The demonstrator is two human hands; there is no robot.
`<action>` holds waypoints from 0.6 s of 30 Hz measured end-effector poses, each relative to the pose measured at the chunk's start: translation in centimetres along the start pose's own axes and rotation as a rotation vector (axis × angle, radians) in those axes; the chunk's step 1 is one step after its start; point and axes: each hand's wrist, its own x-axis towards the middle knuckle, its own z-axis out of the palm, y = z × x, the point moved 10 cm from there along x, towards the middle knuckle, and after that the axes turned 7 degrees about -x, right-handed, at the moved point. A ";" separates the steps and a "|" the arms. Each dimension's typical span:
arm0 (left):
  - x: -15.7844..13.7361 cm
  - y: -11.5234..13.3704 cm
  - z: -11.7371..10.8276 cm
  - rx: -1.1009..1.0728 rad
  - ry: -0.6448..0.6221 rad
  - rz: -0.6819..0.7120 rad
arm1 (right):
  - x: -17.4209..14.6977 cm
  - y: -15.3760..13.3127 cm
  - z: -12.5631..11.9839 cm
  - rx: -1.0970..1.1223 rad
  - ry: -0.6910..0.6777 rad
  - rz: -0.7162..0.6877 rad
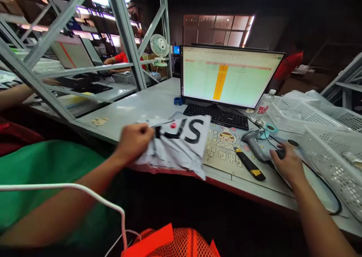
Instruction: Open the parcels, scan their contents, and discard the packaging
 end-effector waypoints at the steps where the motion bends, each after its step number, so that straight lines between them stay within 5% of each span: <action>1: -0.1 0.6 2.4 0.012 -0.068 0.031 | 0.1 -0.7 0.7 0.006 -0.072 0.032; 4: -1.0 3.6 9.3 0.093 -0.263 0.162 | 0.0 -2.6 3.0 -0.050 -0.255 0.059; 7: -3.5 6.1 12.6 0.178 -0.351 0.348 | 0.2 -4.1 4.3 -0.166 -0.325 0.023; 12: -9.4 5.6 14.4 0.272 -0.569 0.577 | 1.7 -5.1 6.4 -0.268 -0.378 0.033; 18: -9.9 4.3 14.8 0.311 -0.588 0.584 | 4.0 -5.7 7.8 -0.312 -0.422 0.197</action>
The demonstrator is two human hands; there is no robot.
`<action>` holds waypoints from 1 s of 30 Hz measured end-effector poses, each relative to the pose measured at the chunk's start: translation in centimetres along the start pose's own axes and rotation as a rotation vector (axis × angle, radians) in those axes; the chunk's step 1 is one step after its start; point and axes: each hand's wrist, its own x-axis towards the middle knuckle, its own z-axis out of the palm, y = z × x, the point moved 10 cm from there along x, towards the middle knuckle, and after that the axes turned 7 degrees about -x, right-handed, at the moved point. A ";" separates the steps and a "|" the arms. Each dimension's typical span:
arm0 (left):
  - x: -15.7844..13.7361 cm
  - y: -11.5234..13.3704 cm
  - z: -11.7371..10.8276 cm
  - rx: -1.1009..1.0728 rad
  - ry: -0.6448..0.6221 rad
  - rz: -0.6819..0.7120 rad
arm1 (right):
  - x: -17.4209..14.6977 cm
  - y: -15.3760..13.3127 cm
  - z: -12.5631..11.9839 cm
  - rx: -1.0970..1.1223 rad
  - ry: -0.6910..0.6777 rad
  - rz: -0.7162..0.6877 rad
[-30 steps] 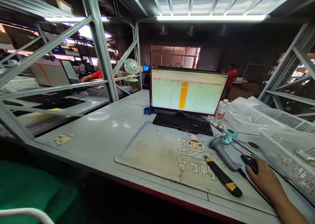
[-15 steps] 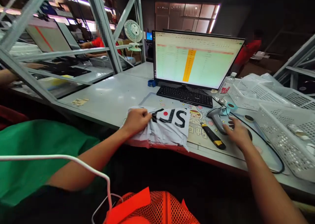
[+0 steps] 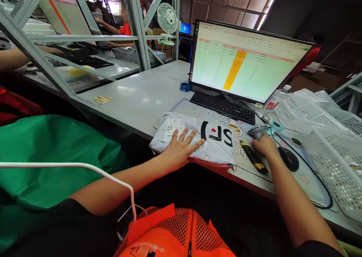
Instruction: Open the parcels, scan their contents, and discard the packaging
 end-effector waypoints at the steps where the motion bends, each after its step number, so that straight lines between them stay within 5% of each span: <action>1: 0.1 0.2 0.0 0.009 0.006 0.019 | 0.2 0.1 -0.5 0.022 -0.047 0.032; 5: 0.2 2.4 0.3 0.043 0.038 0.155 | -1.0 -1.4 -5.3 0.328 -0.331 -0.023; 10: 0.8 5.3 0.0 0.057 0.132 0.294 | -8.4 -9.5 -13.5 0.623 -0.727 -0.313; 16: 1.9 6.3 0.2 0.065 0.167 0.290 | -15.8 -20.2 -14.5 0.459 -0.967 -0.537; 19: 1.2 6.3 -0.5 0.028 0.172 0.289 | -15.8 -21.9 -14.0 0.397 -0.905 -0.641; 22: -0.2 5.0 -1.6 -0.035 0.151 0.276 | -13.0 -20.1 -13.4 0.348 -0.684 -0.660; 27: -1.8 -2.1 -1.9 -0.060 0.083 0.087 | -5.5 -11.1 -10.0 0.156 -0.169 -0.394; 30: -2.1 -6.4 -1.4 -0.055 0.119 0.004 | -3.1 -5.4 -6.3 0.000 -0.035 -0.160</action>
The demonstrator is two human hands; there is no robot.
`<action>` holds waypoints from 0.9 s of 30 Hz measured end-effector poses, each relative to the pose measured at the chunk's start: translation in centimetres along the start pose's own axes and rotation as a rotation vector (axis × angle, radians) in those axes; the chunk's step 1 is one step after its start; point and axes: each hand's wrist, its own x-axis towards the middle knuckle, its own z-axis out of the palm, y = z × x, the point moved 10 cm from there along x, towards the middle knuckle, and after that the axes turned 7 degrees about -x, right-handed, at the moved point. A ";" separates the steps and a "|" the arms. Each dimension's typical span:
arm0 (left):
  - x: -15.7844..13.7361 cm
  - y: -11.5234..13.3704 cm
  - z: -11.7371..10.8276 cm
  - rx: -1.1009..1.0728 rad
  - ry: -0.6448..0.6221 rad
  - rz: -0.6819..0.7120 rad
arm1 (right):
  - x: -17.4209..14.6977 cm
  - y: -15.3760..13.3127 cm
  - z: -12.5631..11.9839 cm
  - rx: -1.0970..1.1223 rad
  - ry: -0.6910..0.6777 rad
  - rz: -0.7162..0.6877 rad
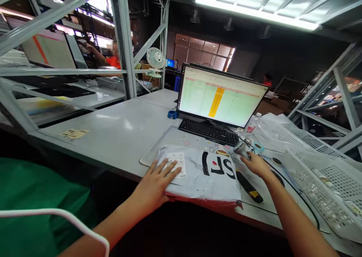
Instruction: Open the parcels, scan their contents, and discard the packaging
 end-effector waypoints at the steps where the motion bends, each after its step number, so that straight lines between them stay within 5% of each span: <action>1: -0.1 -1.0 0.1 0.004 0.024 -0.008 | 0.1 1.5 1.3 -0.028 0.007 0.059; 7: -0.6 -3.2 0.8 -0.028 0.173 -0.002 | -1.0 4.3 4.9 -0.031 0.053 0.141; 12: -0.5 -2.4 0.4 -0.012 0.241 -0.015 | 1.0 3.3 0.7 -0.091 0.112 0.199; 16: -0.2 -2.1 0.2 0.022 0.222 -0.028 | 5.9 -1.2 -1.4 -0.073 0.126 0.087; 22: -0.3 -2.3 0.3 0.064 0.228 -0.025 | 11.6 -6.2 4.3 -0.057 -0.089 0.030; 27: -0.3 -2.2 0.1 0.072 0.262 -0.007 | 12.9 -6.8 5.6 -0.084 -0.109 0.088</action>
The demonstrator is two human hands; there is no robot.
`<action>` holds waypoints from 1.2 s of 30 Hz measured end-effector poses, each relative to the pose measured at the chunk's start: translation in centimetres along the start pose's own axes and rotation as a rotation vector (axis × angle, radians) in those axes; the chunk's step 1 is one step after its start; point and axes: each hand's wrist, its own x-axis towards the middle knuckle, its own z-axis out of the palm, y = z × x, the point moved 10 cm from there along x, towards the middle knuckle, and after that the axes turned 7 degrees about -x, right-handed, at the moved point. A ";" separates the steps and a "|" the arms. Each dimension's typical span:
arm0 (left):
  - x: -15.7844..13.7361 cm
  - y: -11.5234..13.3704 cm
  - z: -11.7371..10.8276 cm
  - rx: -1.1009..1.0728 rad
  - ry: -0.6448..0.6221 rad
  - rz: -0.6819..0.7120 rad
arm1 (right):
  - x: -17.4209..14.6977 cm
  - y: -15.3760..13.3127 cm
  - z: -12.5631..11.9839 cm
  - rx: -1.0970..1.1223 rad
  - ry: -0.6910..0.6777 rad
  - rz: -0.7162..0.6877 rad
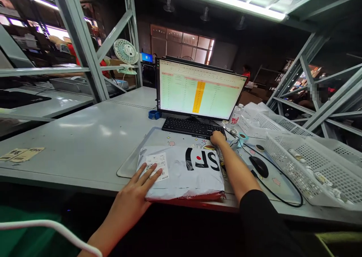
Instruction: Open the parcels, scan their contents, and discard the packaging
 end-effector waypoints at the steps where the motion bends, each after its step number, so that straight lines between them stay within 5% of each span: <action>1: 0.0 0.0 -0.1 -0.002 0.007 0.006 | 0.1 -0.2 0.0 -0.004 0.006 0.000; 10: -0.2 0.5 -0.1 0.040 0.044 0.058 | -0.2 -1.9 -1.0 0.002 -0.023 -0.055; 16: 1.5 -1.4 -3.1 -0.021 0.074 0.113 | -7.0 0.5 -3.5 0.026 0.063 -0.119; 23: 6.1 -9.6 -10.0 -0.294 0.055 -0.426 | -19.8 7.3 3.2 -0.023 0.113 -0.166; 27: 9.3 -12.4 -9.1 -0.639 -0.101 -0.512 | -21.6 9.5 5.5 0.035 0.188 -0.172; 29: 10.3 -13.2 -7.5 -0.721 -0.245 -0.532 | -21.4 10.1 4.2 0.116 0.222 -0.142; 32: 11.6 -13.2 -6.6 -0.691 -0.347 -0.520 | -21.9 8.2 -1.3 0.302 0.322 -0.211; 36: 13.0 -11.6 -6.2 -0.614 -0.431 -0.503 | -26.5 -3.1 -8.8 0.455 0.298 -0.736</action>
